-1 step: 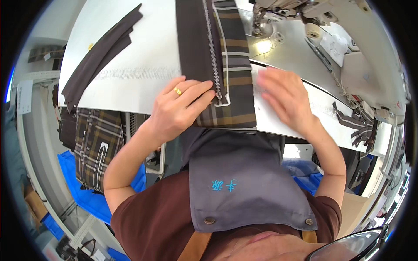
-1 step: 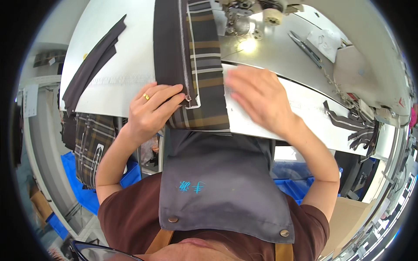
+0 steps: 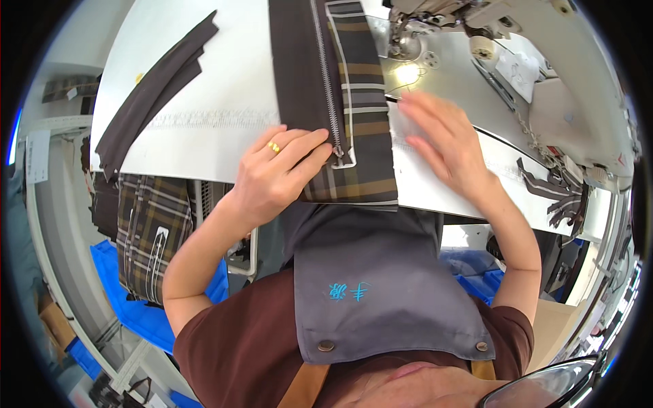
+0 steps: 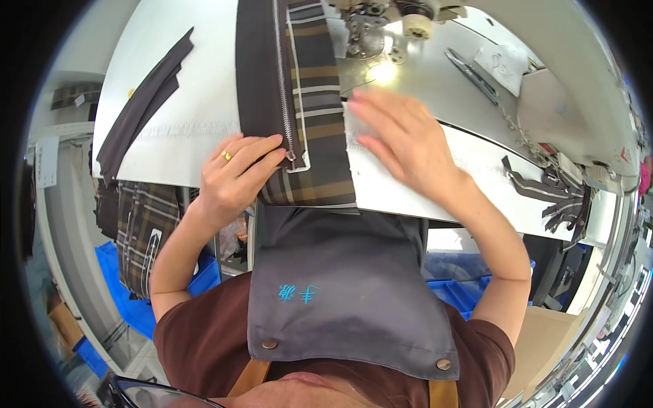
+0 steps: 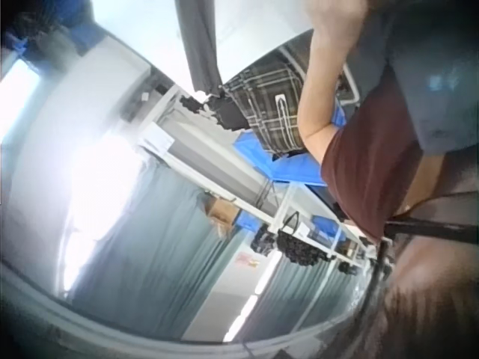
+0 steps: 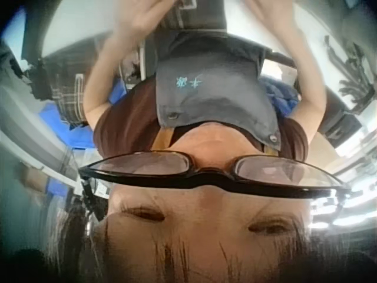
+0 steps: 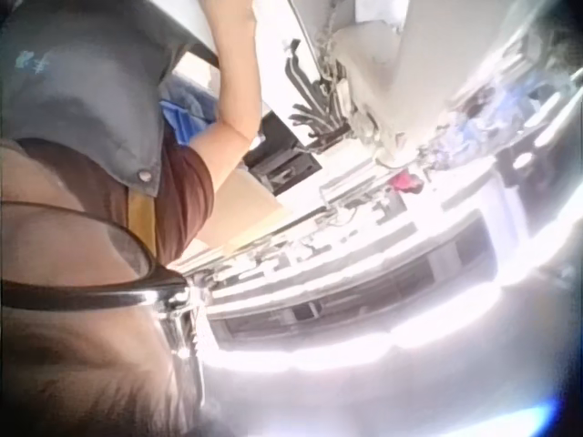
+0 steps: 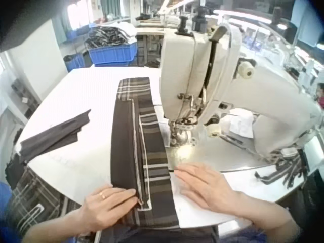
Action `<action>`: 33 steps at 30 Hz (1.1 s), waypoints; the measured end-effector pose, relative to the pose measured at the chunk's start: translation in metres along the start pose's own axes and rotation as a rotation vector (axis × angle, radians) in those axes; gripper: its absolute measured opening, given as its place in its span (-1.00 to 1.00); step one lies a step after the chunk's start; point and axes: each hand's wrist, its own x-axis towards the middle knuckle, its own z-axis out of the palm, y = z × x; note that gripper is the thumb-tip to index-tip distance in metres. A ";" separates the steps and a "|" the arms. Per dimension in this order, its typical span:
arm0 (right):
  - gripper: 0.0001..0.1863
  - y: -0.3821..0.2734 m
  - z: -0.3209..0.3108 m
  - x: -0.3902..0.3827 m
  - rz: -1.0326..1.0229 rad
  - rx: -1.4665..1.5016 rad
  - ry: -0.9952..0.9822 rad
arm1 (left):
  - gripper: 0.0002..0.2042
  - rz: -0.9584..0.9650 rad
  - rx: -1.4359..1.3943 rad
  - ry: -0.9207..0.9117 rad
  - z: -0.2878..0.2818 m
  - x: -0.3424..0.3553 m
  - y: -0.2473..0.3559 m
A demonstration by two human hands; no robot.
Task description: The person operates an industrial sewing machine to attach zippers to plaid fabric pieces. They align the zipper with the fabric edge, guide the material under the needle, and sew along the zipper teeth. The person repeats this process for multiple fabric units, trimming threads and repositioning the material as needed.
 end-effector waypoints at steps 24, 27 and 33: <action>-0.49 0.031 0.014 0.035 -0.141 -0.101 0.073 | -0.82 -0.224 -0.397 -0.004 -0.003 0.019 -0.011; -0.56 0.033 0.025 0.038 -0.155 -0.223 0.106 | -0.83 -0.241 -0.407 0.002 -0.003 0.019 -0.012; -0.68 0.044 0.023 0.056 -0.107 -0.186 0.249 | -0.86 -0.251 -0.313 -0.031 0.000 0.026 -0.014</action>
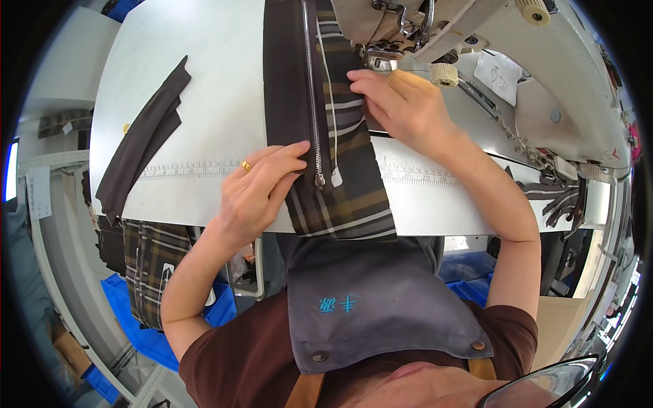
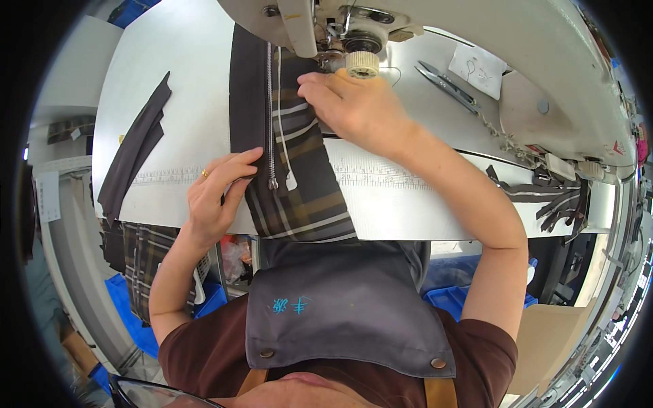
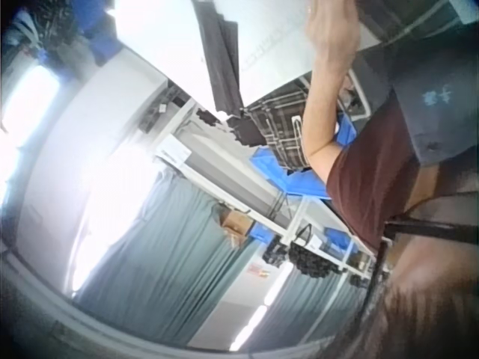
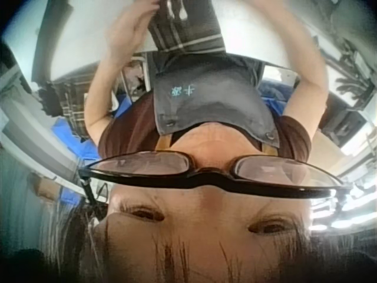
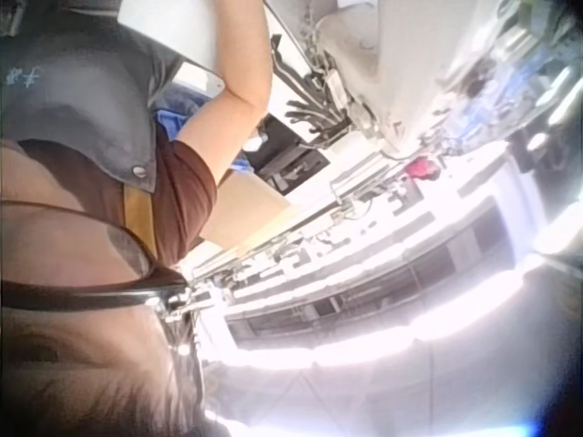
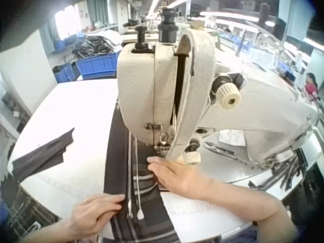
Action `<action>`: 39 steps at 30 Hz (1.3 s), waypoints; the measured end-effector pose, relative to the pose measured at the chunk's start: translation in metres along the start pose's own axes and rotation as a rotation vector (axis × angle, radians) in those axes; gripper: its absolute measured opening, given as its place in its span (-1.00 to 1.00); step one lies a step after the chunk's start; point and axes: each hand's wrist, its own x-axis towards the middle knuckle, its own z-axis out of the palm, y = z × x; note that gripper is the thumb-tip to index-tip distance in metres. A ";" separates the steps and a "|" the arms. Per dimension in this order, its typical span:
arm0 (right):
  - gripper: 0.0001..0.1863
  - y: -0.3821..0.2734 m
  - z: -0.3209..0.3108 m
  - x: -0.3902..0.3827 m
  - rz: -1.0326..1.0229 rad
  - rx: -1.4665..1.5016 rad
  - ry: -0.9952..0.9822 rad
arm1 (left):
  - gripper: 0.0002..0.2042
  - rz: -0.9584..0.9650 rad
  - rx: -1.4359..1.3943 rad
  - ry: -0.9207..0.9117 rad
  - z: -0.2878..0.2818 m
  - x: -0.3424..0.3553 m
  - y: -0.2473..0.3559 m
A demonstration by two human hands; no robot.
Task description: The person operates an industrial sewing machine to attach zippers to plaid fabric pieces. They align the zipper with the fabric edge, guide the material under the needle, and sew along the zipper teeth. The person repeats this process for multiple fabric units, trimming threads and repositioning the material as needed.
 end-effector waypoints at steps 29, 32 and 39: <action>-0.57 0.019 -0.004 -0.022 0.018 -0.033 -0.132 | -0.80 0.162 0.159 -0.134 0.012 0.018 0.025; -0.57 0.018 0.003 -0.017 0.044 -0.040 -0.114 | -0.79 0.152 0.186 -0.136 0.013 0.015 0.028; -0.72 0.030 -0.004 -0.019 0.078 -0.256 -0.068 | -0.76 0.190 0.223 -0.094 0.019 0.026 0.025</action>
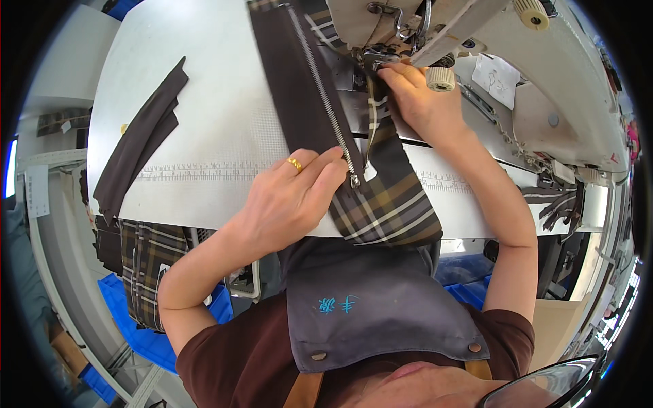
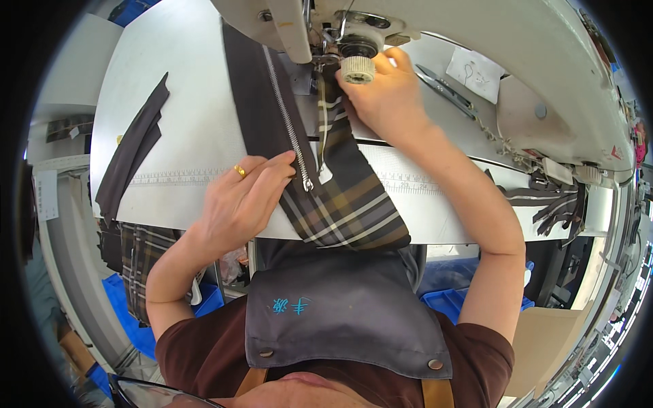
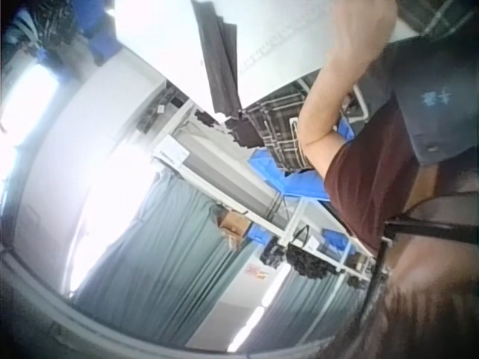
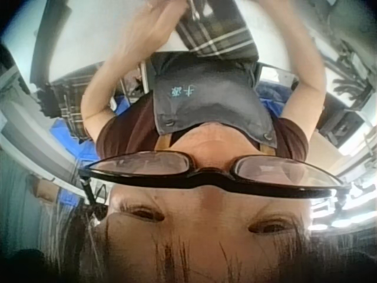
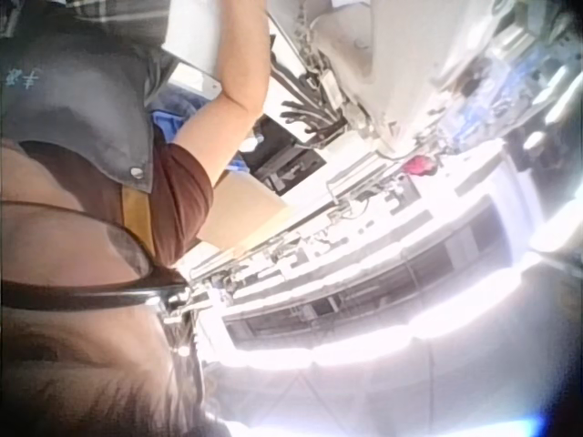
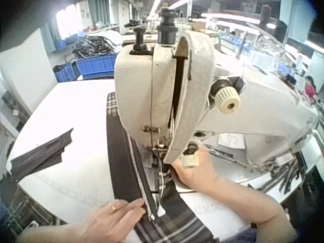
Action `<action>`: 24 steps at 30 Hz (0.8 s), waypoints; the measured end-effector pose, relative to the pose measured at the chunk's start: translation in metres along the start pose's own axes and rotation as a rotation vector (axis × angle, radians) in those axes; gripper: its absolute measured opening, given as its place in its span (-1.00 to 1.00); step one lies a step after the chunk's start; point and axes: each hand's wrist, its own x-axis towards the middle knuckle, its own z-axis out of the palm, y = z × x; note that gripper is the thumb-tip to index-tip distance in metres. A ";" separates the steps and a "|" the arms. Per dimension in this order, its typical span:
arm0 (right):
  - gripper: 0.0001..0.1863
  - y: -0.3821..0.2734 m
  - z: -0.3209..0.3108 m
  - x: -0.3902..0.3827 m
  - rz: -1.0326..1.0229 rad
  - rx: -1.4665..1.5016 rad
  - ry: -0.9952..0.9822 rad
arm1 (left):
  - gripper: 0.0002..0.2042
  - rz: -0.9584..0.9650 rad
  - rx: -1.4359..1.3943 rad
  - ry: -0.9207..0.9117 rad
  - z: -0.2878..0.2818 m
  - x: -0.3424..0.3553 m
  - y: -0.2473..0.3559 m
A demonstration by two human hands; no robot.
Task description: The person operates an industrial sewing machine to attach zippers to plaid fabric pieces. They align the zipper with the fabric edge, guide the material under the needle, and sew along the zipper teeth. The person repeats this process for multiple fabric units, trimming threads and repositioning the material as needed.
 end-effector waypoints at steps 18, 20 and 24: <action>-0.71 -0.014 -0.013 -0.013 0.088 0.144 -0.152 | -0.76 -0.005 -0.050 0.081 0.014 0.006 -0.036; -0.75 -0.012 -0.012 -0.010 0.109 0.156 -0.090 | -0.76 0.001 -0.034 0.092 0.017 0.013 -0.043; -0.81 -0.012 -0.016 -0.009 0.047 0.345 -0.096 | -0.81 -0.020 -0.083 0.111 0.019 0.019 -0.049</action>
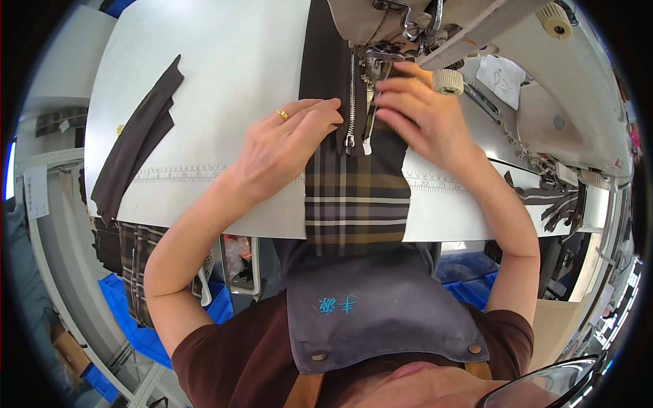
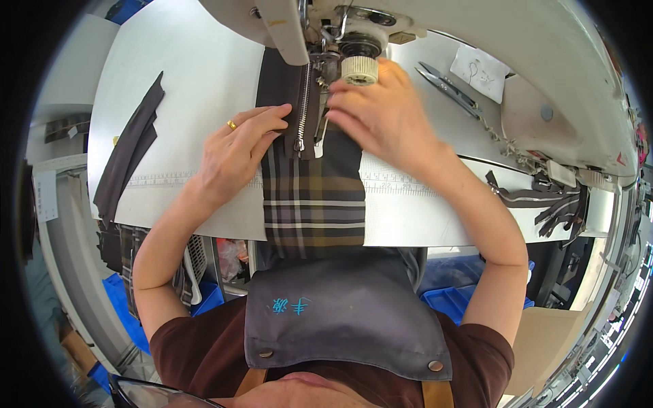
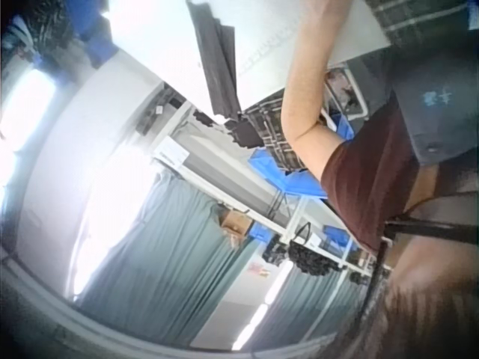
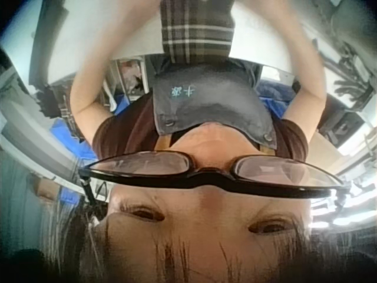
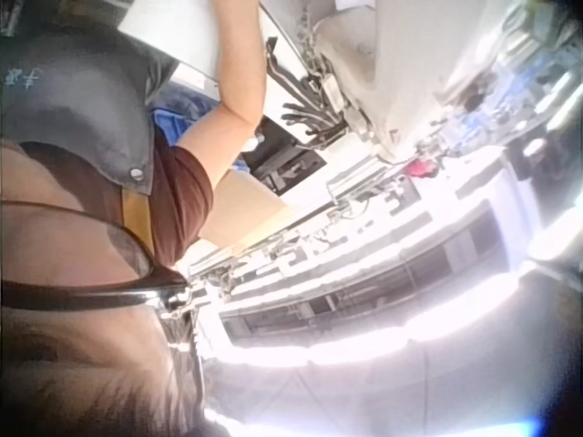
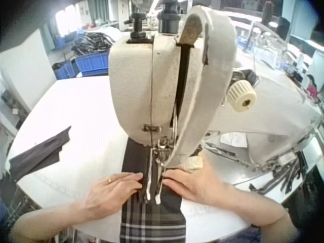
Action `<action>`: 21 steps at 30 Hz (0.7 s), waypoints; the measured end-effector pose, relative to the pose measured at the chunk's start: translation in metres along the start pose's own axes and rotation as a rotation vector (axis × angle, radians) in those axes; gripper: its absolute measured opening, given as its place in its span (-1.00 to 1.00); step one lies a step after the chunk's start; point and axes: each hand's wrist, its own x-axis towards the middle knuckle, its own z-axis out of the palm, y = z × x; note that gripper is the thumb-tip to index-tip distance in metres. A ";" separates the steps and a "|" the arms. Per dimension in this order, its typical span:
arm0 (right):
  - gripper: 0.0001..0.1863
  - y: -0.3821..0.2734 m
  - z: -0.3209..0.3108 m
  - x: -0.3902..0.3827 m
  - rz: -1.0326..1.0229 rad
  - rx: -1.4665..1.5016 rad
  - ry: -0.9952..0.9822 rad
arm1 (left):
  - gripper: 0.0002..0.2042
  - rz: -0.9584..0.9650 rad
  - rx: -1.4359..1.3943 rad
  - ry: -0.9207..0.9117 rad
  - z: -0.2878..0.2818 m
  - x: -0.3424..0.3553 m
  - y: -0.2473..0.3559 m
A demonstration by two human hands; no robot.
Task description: The person operates an industrial sewing machine to attach zippers to plaid fabric pieces. They align the zipper with the fabric edge, guide the material under the needle, and sew along the zipper teeth. The person repeats this process for multiple fabric units, trimming threads and repositioning the material as needed.
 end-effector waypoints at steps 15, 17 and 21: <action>-0.68 -0.006 0.004 0.009 0.003 0.014 -0.049 | -0.88 -0.169 -0.085 -0.022 -0.002 0.010 -0.010; -0.64 -0.007 -0.001 0.006 0.034 0.034 -0.126 | -0.87 -0.173 -0.084 -0.041 0.000 0.012 -0.010; -0.64 -0.004 -0.001 0.001 -0.092 0.012 -0.094 | -0.85 -0.131 -0.039 -0.051 0.009 0.017 -0.013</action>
